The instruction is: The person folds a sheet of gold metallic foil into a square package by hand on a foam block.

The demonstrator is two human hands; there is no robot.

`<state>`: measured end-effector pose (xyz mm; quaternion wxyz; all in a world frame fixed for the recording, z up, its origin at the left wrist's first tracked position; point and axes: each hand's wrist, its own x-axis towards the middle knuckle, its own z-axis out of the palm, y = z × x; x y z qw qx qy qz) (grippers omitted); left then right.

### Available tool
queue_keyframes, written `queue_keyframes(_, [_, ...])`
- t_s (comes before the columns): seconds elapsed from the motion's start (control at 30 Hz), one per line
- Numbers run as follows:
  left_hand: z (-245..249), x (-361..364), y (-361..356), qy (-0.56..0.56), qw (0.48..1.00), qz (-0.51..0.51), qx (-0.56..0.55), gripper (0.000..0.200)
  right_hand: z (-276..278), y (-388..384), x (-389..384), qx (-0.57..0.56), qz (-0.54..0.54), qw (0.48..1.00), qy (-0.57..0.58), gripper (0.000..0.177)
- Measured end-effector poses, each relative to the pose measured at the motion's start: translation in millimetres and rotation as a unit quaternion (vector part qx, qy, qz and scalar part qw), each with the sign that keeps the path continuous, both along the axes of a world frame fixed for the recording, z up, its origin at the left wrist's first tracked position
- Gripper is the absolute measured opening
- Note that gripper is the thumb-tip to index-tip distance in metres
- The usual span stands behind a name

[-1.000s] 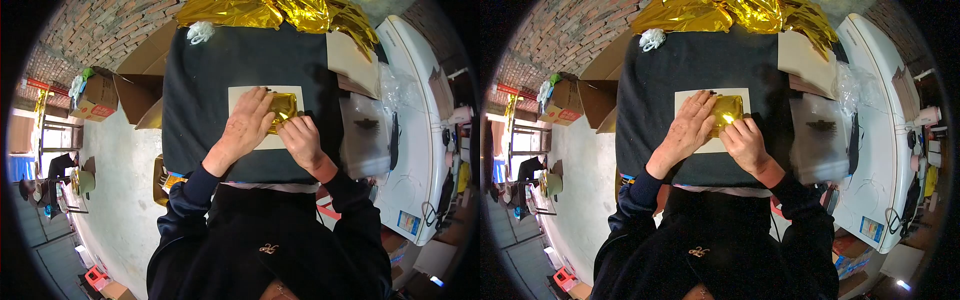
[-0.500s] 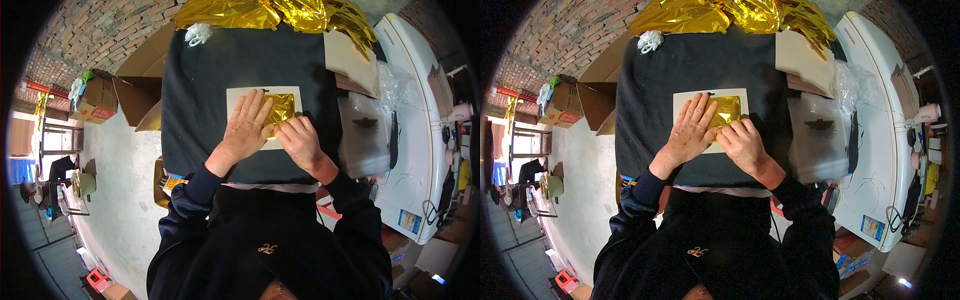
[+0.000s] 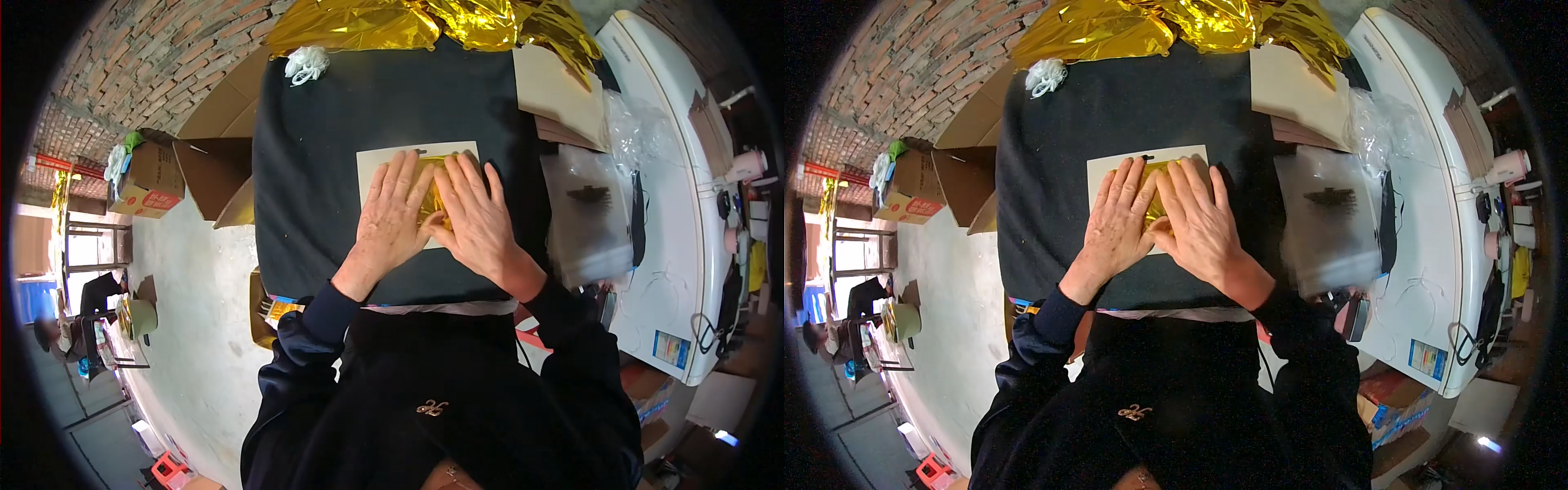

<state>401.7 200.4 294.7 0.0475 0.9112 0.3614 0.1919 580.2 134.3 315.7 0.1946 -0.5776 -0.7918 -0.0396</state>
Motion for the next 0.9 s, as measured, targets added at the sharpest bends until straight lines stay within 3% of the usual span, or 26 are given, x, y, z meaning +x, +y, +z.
queue_keyframes(0.2, [-3.6,-0.4,0.7,0.002,1.000,-0.005,-0.008,0.077,-29.2,8.4,2.5,-0.040,-0.050,0.998,-0.004,0.104])
queue_keyframes(0.5, [-5.7,-2.2,-1.1,0.051,0.998,0.018,0.011,0.073,-38.9,5.8,1.9,-0.052,-0.100,0.994,-0.006,0.111])
queue_keyframes(0.7, [-3.3,-2.9,-1.3,0.044,0.999,0.020,0.015,0.070,-37.3,6.1,0.0,-0.038,-0.110,0.993,-0.003,0.101])
queue_keyframes(0.9, [-3.3,-0.9,-1.4,0.032,0.999,0.019,0.029,0.064,-28.9,-7.0,30.0,-0.041,-0.076,0.996,-0.006,0.080])
